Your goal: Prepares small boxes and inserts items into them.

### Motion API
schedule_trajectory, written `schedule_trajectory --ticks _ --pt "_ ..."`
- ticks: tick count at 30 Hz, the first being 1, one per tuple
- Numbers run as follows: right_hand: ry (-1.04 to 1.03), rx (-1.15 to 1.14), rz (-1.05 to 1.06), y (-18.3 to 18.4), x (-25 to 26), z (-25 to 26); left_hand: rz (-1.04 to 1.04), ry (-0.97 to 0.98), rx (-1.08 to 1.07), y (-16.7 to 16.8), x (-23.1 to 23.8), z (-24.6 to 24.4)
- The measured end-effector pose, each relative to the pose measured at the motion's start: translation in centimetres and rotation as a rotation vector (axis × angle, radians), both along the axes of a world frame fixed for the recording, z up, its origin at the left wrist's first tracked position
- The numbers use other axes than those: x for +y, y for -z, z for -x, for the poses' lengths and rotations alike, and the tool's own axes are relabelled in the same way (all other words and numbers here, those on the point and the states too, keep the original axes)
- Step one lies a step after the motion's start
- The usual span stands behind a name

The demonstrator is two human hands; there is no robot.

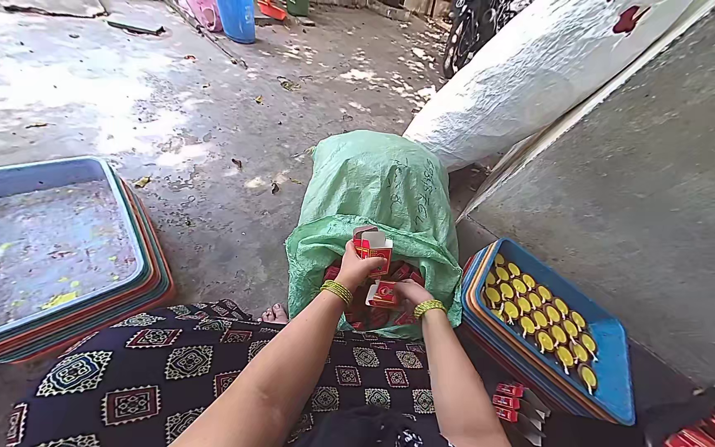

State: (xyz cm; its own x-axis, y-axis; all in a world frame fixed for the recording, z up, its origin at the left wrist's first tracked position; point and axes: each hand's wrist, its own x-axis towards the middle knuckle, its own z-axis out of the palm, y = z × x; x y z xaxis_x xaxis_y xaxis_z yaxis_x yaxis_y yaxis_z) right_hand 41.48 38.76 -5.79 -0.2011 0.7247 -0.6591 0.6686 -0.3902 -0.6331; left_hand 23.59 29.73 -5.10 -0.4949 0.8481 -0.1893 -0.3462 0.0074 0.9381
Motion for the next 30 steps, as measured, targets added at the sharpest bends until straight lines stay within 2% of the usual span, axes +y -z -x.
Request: schedule_trajectory --ticks 2,5,8,10,15,20,25,27,29,30 --pt "0.084 0.166 -0.091 -3.3 -1.0 -3.1 0.003 0.034 0.030 -0.3 -0.1 -0.5" --pt "0.348 0.634 -0.226 -6.4 -4.0 -7.5 -0.014 0.084 0.030 -0.8 -0.4 -1.6" --pt "0.417 1.067 -0.276 -6.5 -6.9 -10.1 -0.057 0.175 0.009 -0.6 -0.6 -3.2" --pt "0.380 1.153 -0.271 -6.2 -8.8 -10.3 -0.108 0.257 -0.033 -0.5 -0.9 -4.9" --pt "0.333 1.030 -0.313 -5.7 -12.4 -10.3 -0.181 0.401 -0.047 -1.8 -2.8 -8.8" --pt "0.186 0.849 -0.597 -5.7 -14.8 -13.7 -0.325 0.511 0.085 -3.9 -4.9 -11.2" --pt "0.055 1.043 -0.688 -6.1 -17.6 -18.4 -0.572 0.764 0.225 -4.5 -7.7 -15.8" --pt "0.050 0.937 -0.820 -5.3 -18.6 -19.6 -0.578 0.836 0.423 -3.6 -8.7 -17.2" --pt "0.058 0.720 -0.976 -3.6 -19.1 -20.6 -0.500 0.886 0.729 -2.6 -9.2 -17.5" --pt "0.062 0.626 -1.028 -2.7 -19.4 -20.9 -0.460 0.916 0.806 -2.3 -9.4 -17.6"
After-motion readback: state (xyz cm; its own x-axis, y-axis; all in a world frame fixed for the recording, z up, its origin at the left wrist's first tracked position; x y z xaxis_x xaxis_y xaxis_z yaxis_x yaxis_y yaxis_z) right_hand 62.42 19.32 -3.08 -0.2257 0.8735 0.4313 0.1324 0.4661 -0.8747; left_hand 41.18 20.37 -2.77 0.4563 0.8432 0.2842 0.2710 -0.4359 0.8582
